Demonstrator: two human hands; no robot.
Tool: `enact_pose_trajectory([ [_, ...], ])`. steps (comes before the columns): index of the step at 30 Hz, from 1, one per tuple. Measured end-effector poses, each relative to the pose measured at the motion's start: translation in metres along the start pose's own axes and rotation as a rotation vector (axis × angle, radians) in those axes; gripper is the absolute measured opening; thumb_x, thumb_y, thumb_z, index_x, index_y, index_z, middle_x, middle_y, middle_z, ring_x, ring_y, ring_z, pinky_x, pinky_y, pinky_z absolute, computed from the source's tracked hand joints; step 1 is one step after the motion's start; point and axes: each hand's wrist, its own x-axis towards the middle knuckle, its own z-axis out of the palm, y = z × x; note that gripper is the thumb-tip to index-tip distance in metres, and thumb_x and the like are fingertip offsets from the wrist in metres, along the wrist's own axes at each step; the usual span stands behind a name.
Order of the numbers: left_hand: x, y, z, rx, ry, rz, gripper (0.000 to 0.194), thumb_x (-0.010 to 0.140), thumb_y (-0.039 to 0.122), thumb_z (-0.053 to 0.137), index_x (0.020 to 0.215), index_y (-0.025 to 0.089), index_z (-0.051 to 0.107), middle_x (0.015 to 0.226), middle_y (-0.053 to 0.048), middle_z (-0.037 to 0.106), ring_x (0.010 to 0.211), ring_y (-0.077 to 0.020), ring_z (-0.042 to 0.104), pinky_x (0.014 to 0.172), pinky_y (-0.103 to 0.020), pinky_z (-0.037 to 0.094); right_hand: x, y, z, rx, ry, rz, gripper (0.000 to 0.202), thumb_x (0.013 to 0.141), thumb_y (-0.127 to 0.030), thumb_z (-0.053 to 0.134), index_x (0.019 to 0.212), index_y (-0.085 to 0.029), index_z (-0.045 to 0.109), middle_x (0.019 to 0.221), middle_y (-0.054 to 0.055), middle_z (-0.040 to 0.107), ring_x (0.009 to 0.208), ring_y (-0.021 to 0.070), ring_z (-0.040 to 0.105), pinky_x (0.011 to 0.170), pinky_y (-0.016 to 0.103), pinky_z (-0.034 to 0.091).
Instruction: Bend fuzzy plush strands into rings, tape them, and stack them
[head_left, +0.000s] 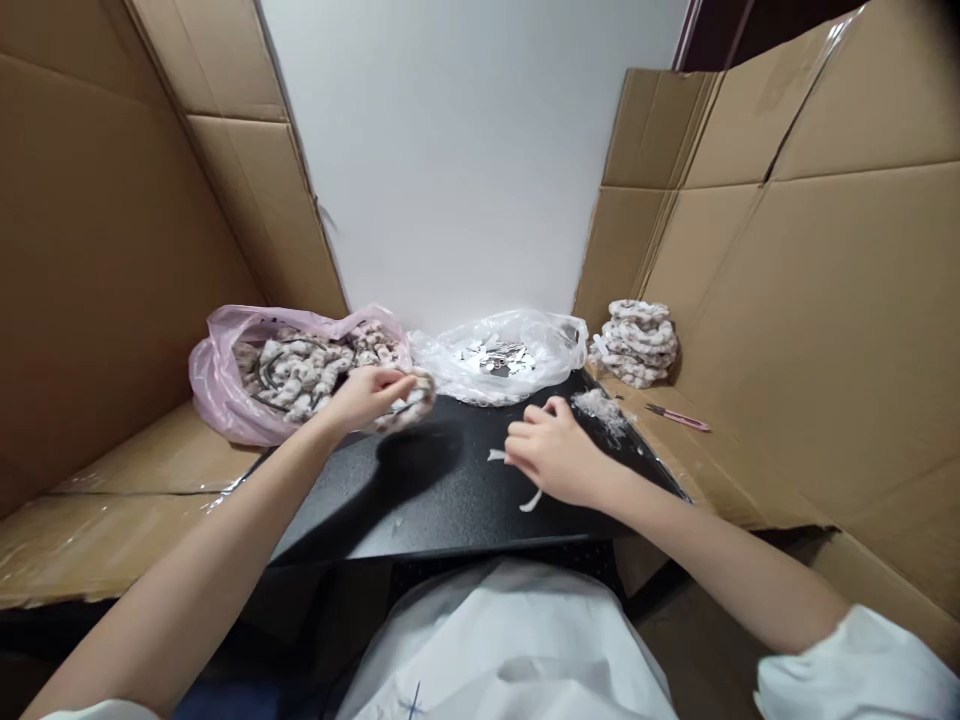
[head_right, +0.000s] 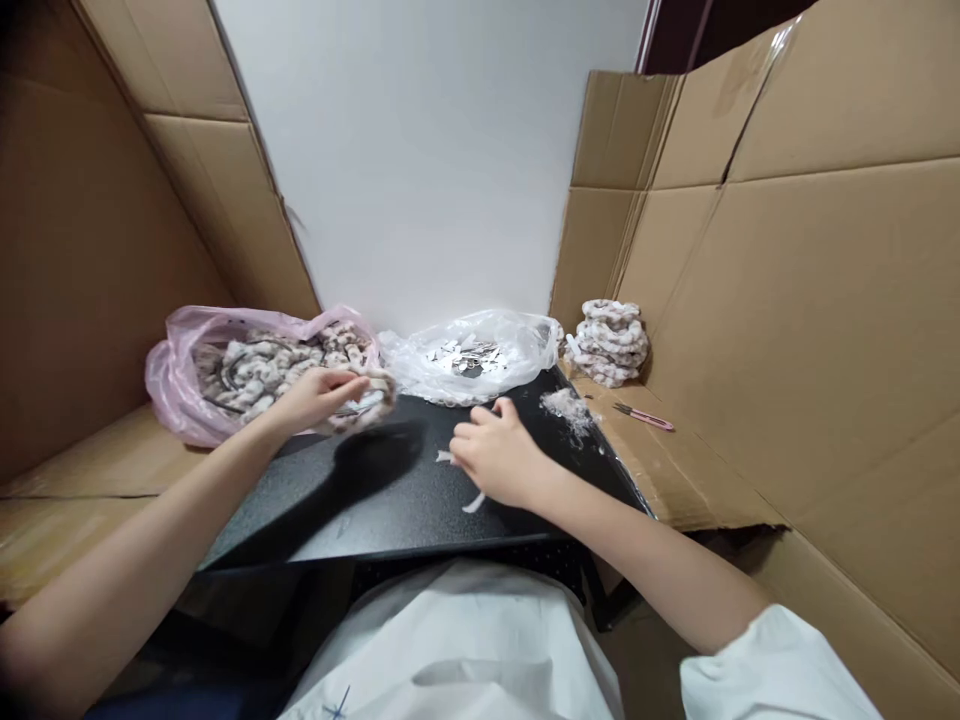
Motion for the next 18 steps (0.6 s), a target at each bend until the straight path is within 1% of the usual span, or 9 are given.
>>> enact_pose_trajectory([
  [1,0.000,0.001,-0.001,0.042,-0.023,0.012,0.040,0.083,0.044,0.053,0.056,0.015,0.059,0.047,0.001,0.046,0.045,-0.0105,0.038,0.048,-0.025,0.023,-0.004,0.003,-0.003,0.040,0.013,0.047,0.020,0.093,-0.027,0.050,0.081,-0.019,0.063,0.088,0.006,0.064,0.092,0.0221,0.050,0.087,0.042,0.027],
  [2,0.000,0.002,0.003,0.164,-0.114,0.048,0.041,0.084,0.045,0.051,0.057,0.016,0.060,0.048,0.001,0.048,0.045,-0.0112,0.039,0.049,-0.025,0.025,-0.006,0.008,-0.005,0.091,0.031,0.091,0.021,0.094,-0.030,0.049,0.083,-0.019,0.063,0.092,0.005,0.063,0.094,0.0216,0.050,0.086,0.041,0.028],
  [3,-0.001,0.002,0.010,0.273,-0.161,0.093,0.040,0.085,0.045,0.050,0.060,0.016,0.063,0.052,-0.001,0.053,0.048,-0.0126,0.044,0.052,-0.025,0.028,-0.007,0.012,-0.006,0.151,0.051,0.123,0.021,0.095,-0.032,0.048,0.084,-0.020,0.062,0.095,0.005,0.063,0.095,0.0210,0.050,0.086,0.039,0.030],
  [7,-0.006,-0.005,0.049,0.559,-0.209,0.172,0.037,0.088,0.040,0.046,0.064,0.018,0.065,0.065,-0.007,0.061,0.067,-0.0201,0.058,0.065,-0.028,0.039,-0.006,0.033,0.007,0.398,0.108,0.149,0.015,0.092,-0.028,0.050,0.083,-0.020,0.058,0.094,0.005,0.061,0.094,0.0199,0.051,0.086,0.036,0.035],
  [10,-0.010,-0.015,0.060,0.571,-0.193,0.169,0.036,0.089,0.043,0.044,0.076,0.018,0.066,0.076,-0.010,0.065,0.079,-0.0244,0.062,0.075,-0.033,0.042,0.001,0.049,0.024,0.561,0.245,0.174,0.007,0.086,-0.027,0.055,0.085,-0.020,0.057,0.094,0.005,0.059,0.092,0.0200,0.052,0.086,0.036,0.039],
  [12,-0.007,-0.016,0.051,0.488,-0.186,0.139,0.036,0.089,0.046,0.042,0.091,0.018,0.064,0.085,-0.010,0.066,0.083,-0.0260,0.062,0.076,-0.035,0.043,0.009,0.060,0.034,0.682,0.389,0.246,0.016,0.081,-0.027,0.059,0.095,-0.021,0.055,0.100,0.005,0.057,0.092,0.0192,0.053,0.084,0.035,0.042],
  [14,0.002,-0.013,0.031,0.363,-0.126,0.047,0.037,0.090,0.044,0.039,0.108,0.017,0.057,0.091,-0.010,0.066,0.083,-0.0256,0.061,0.075,-0.035,0.045,0.018,0.070,0.040,0.795,0.538,0.334,0.036,0.076,-0.028,0.062,0.110,-0.024,0.050,0.108,0.005,0.055,0.091,0.0184,0.053,0.081,0.034,0.044],
  [16,0.017,-0.006,0.006,0.242,0.072,-0.092,0.038,0.091,0.033,0.034,0.121,0.012,0.044,0.091,-0.009,0.063,0.080,-0.0237,0.060,0.073,-0.035,0.046,0.026,0.078,0.043,0.883,0.664,0.391,0.049,0.073,-0.028,0.064,0.118,-0.026,0.044,0.112,0.005,0.052,0.092,0.0180,0.053,0.080,0.033,0.045],
  [18,0.033,0.000,-0.018,0.208,0.219,-0.137,0.035,0.086,0.023,0.036,0.118,0.009,0.041,0.089,-0.009,0.059,0.080,-0.0223,0.058,0.074,-0.033,0.045,0.034,0.083,0.045,0.941,0.756,0.414,0.054,0.071,-0.028,0.064,0.120,-0.027,0.042,0.112,0.005,0.050,0.092,0.0180,0.052,0.078,0.033,0.046],
])
